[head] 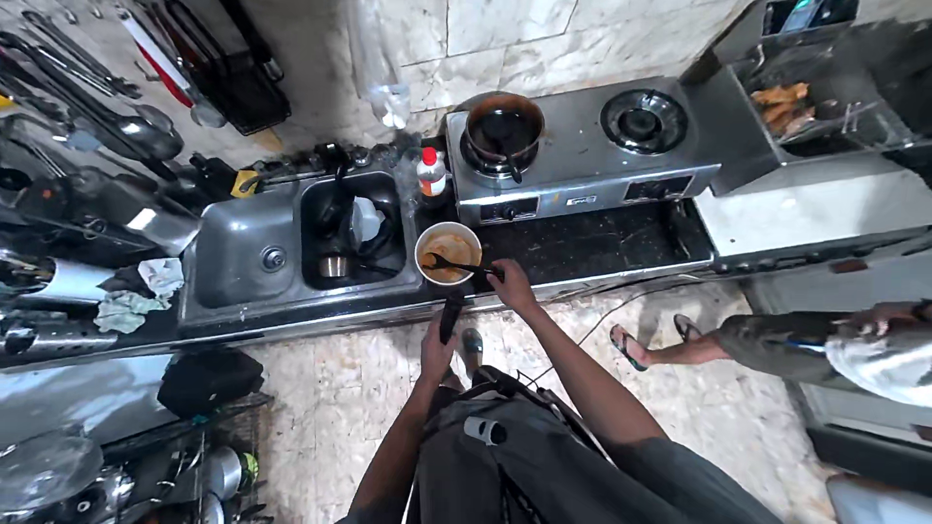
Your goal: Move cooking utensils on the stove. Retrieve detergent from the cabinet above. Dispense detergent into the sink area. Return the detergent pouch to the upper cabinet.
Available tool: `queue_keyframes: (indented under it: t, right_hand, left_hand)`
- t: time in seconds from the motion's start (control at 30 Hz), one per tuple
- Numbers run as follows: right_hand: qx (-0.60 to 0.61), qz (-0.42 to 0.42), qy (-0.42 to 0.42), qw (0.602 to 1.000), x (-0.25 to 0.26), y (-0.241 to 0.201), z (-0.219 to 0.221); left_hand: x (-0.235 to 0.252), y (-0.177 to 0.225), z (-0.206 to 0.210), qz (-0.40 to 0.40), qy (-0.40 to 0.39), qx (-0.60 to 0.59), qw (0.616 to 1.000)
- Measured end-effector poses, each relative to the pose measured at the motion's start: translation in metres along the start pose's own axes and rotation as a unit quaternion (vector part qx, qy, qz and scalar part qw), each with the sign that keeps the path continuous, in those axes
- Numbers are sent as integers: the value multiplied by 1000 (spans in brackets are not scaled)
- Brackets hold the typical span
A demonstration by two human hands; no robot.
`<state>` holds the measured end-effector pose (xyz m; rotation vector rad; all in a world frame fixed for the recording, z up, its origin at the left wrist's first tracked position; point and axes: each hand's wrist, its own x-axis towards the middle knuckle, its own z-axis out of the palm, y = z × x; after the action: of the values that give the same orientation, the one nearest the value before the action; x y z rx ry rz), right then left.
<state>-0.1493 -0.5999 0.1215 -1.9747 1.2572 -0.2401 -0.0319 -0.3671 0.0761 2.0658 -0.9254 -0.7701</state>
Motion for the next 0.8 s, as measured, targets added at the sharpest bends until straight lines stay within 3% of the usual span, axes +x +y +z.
queue_keyframes:
  t: [0.13, 0.2, 0.3, 0.37, 0.5, 0.57, 0.63, 0.7, 0.8]
  right_hand:
    - [23, -21, 84, 996, -35, -18, -17]
    - [104, -12, 24, 994, -58, -27, -27]
    - [243, 17, -133, 961, -86, -34, -34]
    - [311, 14, -166, 936, -94, -40, -31]
    - [398, 34, 0, 917, -79, -38, -37]
    - [339, 68, 79, 935, -59, -27, -61]
    - [175, 134, 110, 969, -32, -3, -90]
    - [17, 187, 81, 979, 4, 38, -106]
    - [-140, 241, 23, 960, 61, 101, -95]
  left_hand:
    - [-11, 9, -4, 30, 17, 8, 999]
    - [-4, 24, -4, 29, 26, -1, 999]
    - [12, 65, -5, 38, -1, -37, 999]
    - [24, 97, -6, 68, -48, -42, 996]
    - [44, 144, 1, 185, -148, 108, 966]
    - [52, 146, -9, 201, -142, 137, 959]
    - [63, 122, -25, 176, -94, 97, 975]
    - [68, 80, -45, 126, -12, 64, 990]
    - [75, 18, -84, 9, 52, 87, 995]
